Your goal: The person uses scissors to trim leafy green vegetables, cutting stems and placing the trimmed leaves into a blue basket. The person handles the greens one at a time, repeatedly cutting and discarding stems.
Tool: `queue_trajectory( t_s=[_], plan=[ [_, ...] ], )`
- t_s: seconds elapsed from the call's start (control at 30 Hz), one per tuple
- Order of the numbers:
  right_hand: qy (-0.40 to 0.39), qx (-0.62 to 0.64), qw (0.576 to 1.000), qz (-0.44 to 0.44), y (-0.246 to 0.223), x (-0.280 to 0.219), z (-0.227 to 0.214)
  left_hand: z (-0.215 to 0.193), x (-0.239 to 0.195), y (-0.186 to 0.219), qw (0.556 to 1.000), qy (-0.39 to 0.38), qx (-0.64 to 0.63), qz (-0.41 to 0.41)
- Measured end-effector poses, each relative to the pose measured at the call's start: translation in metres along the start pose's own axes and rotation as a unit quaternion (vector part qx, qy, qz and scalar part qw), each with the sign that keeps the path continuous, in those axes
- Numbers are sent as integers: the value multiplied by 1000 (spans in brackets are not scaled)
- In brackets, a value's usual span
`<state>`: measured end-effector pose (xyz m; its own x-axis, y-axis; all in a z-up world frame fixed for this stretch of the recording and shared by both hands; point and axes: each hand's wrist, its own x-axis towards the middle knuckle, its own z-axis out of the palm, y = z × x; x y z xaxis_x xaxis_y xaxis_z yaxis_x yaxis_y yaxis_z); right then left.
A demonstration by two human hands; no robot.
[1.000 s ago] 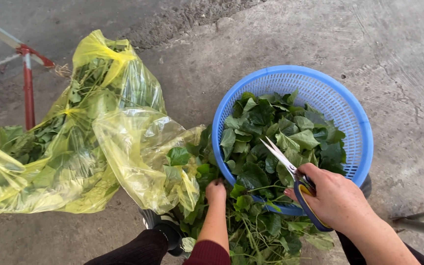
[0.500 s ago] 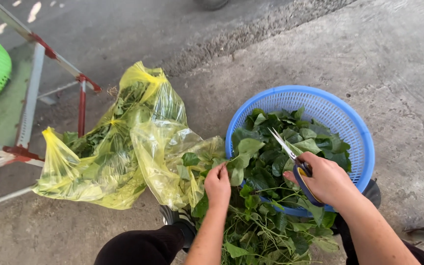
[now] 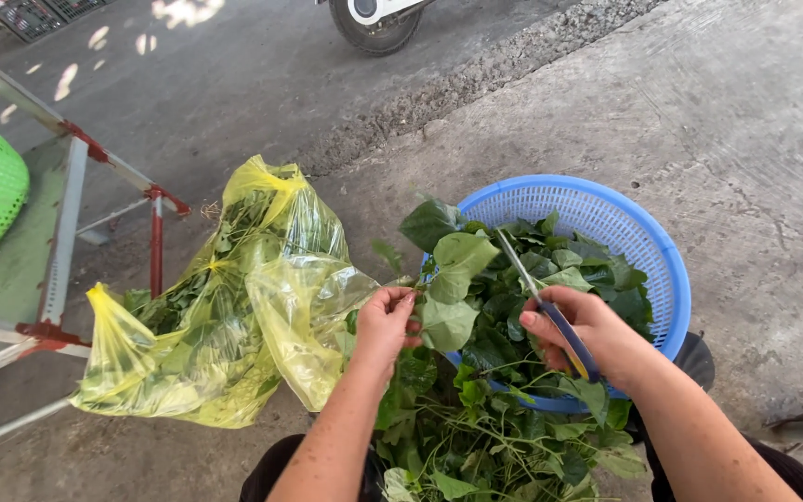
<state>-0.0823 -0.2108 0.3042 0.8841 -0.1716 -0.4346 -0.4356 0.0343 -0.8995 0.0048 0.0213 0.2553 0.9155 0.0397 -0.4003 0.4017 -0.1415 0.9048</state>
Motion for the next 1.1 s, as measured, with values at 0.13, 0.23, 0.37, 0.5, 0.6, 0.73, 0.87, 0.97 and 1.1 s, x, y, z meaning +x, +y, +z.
queue_trajectory(
  t_s=[0.13, 0.23, 0.37, 0.5, 0.6, 0.73, 0.87, 0.97, 1.1],
  plan=[
    [-113, 93, 982, 121, -12, -8, 12, 26, 2, 12, 999, 8, -36, -33],
    [-168, 121, 959, 195, -6, -3, 22, 41, 7, 16, 999, -17, -1, -32],
    [-113, 149, 959, 212, -6, -3, 27, 60, 18, -8, 990, -35, 90, 104],
    [-72, 151, 961, 219, -10, -3, 28, 67, 18, -14, 980, -36, 120, 152],
    [-51, 150, 964, 212, -5, -1, 26, 69, 20, -19, 975, -36, 149, 161],
    [-9, 161, 960, 227, 7, 6, 26, 70, 22, -19, 972, -41, 158, 168],
    [50, 153, 966, 204, 9, 8, 26, 63, 22, 2, 991, -73, 109, 13],
    [57, 171, 963, 202, 11, 10, 23, 55, 27, 15, 994, -71, 28, -82],
    [-26, 162, 963, 213, -5, -8, 22, 46, 45, 7, 991, -81, -64, -82]
  ],
)
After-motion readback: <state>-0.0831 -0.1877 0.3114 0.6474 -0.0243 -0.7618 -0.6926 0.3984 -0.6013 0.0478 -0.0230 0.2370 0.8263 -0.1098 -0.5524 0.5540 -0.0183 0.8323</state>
